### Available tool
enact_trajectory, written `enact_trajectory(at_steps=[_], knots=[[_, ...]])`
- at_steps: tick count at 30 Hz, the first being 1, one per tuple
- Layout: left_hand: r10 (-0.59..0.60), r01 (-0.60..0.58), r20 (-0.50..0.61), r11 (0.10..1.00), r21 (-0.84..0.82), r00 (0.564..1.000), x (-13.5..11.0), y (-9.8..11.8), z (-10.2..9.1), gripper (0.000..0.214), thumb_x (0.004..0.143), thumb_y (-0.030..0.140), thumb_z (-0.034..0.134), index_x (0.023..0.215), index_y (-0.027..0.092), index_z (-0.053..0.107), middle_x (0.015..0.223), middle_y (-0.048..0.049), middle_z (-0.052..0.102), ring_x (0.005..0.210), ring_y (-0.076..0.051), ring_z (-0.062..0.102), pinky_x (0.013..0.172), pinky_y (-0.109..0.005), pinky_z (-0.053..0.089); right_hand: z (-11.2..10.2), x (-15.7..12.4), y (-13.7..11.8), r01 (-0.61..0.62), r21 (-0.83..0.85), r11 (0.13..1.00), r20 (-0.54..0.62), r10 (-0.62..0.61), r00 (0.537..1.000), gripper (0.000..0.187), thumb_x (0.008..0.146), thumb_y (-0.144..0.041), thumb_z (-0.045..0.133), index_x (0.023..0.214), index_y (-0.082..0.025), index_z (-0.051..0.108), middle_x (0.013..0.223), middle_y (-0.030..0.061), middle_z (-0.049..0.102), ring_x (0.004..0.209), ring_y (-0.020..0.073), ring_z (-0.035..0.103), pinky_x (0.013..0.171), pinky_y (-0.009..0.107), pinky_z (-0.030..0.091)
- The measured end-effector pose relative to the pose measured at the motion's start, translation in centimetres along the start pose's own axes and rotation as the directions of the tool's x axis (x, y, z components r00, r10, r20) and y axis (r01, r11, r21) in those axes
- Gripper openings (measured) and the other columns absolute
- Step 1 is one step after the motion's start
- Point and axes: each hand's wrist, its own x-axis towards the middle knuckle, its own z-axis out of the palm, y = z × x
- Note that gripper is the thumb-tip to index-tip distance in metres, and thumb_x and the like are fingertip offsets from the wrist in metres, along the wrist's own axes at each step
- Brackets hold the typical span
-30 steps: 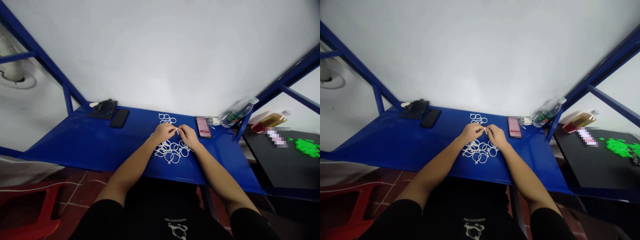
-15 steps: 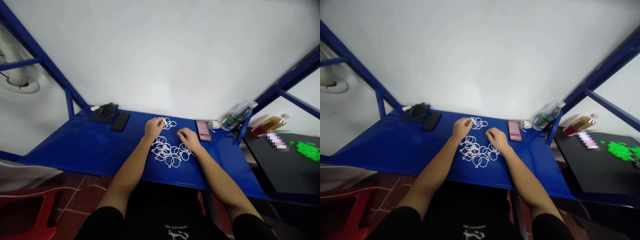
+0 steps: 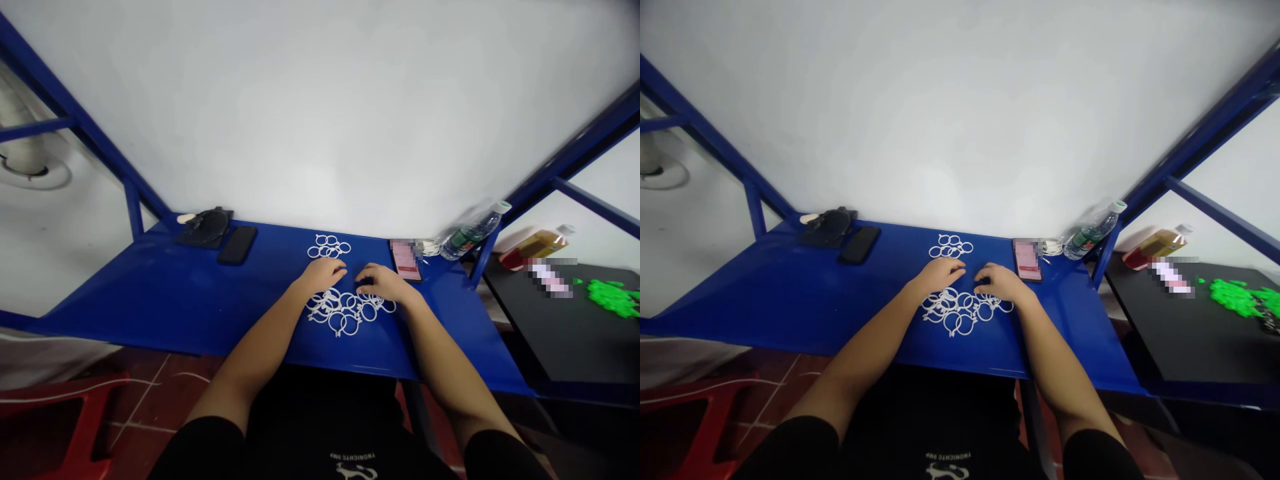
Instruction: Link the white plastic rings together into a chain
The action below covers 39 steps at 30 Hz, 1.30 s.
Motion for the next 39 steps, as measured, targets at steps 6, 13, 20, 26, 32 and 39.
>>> enact_trajectory(at_steps=[6,13,20,26,32,39], knots=[[0.071,-0.073,0.075,0.997,0.020,0.995,-0.2,0.9,0.5,0.021,0.100,0.028,0.060,0.107,0.026,0.080,0.103,-0.0057,0.079,0.093,-0.022,0.074,0.083,-0.032,0.057,1.4,0.7,-0.5,-0.095,-0.166,0.982,-0.092,0.081,0.992,0.007,0.094,-0.023,0.072,0.088,-0.023,0.074,0.087,0.0030,0.070,0.079,0.0173,0.067,0.072,0.026,0.048],[-0.074,0.074,0.232,0.997,0.008,0.970,-0.4,2.4,-1.0,0.029,0.101,0.037,0.059,0.121,0.027,0.077,0.101,-0.0045,0.080,0.097,-0.023,0.074,0.087,-0.033,0.055,0.1,0.5,-1.5,-0.196,-0.201,0.960,-0.084,0.183,0.980,0.016,0.100,-0.025,0.061,0.110,-0.021,0.074,0.105,0.0070,0.074,0.097,0.0201,0.069,0.084,0.028,0.048],[-0.057,0.055,0.245,0.998,0.016,0.968,-0.4,2.5,-0.7,0.031,0.100,0.041,0.060,0.121,0.027,0.077,0.091,-0.0043,0.079,0.088,-0.022,0.073,0.081,-0.032,0.053,0.0,0.4,-1.4,-0.199,-0.184,0.963,-0.032,0.196,0.980,0.007,0.090,-0.023,0.069,0.087,-0.022,0.075,0.090,0.0041,0.074,0.084,0.0181,0.067,0.075,0.026,0.045],[0.059,-0.048,0.137,0.995,-0.083,0.989,-0.5,2.5,-0.5,0.029,0.101,0.032,0.057,0.123,0.026,0.075,0.108,-0.0055,0.079,0.098,-0.022,0.073,0.085,-0.033,0.054,0.2,0.7,-1.8,-0.327,-0.137,0.935,-0.180,0.301,0.937,0.015,0.094,-0.032,0.067,0.084,-0.023,0.075,0.084,0.0033,0.077,0.076,0.0182,0.067,0.065,0.027,0.040],[0.061,-0.054,0.050,0.990,-0.133,0.997,-0.6,2.5,-0.5,0.041,0.103,0.029,0.055,0.143,0.028,0.063,0.110,-0.0036,0.079,0.093,-0.019,0.074,0.084,-0.032,0.056,0.6,0.7,-1.7,-0.294,0.055,0.954,-0.384,0.293,0.876,0.021,0.098,-0.038,0.061,0.094,-0.023,0.075,0.077,0.0019,0.075,0.066,0.0182,0.066,0.061,0.027,0.042],[0.086,-0.080,0.119,0.995,-0.051,0.989,-0.3,2.4,0.3,0.026,0.101,0.031,0.059,0.121,0.025,0.074,0.109,-0.0050,0.079,0.099,-0.023,0.074,0.088,-0.036,0.057,1.4,0.9,-0.9,-0.249,0.210,0.945,-0.440,0.319,0.839,0.031,0.099,-0.038,0.055,0.120,-0.022,0.071,0.069,0.0004,0.068,0.058,0.0188,0.060,0.059,0.030,0.043]])
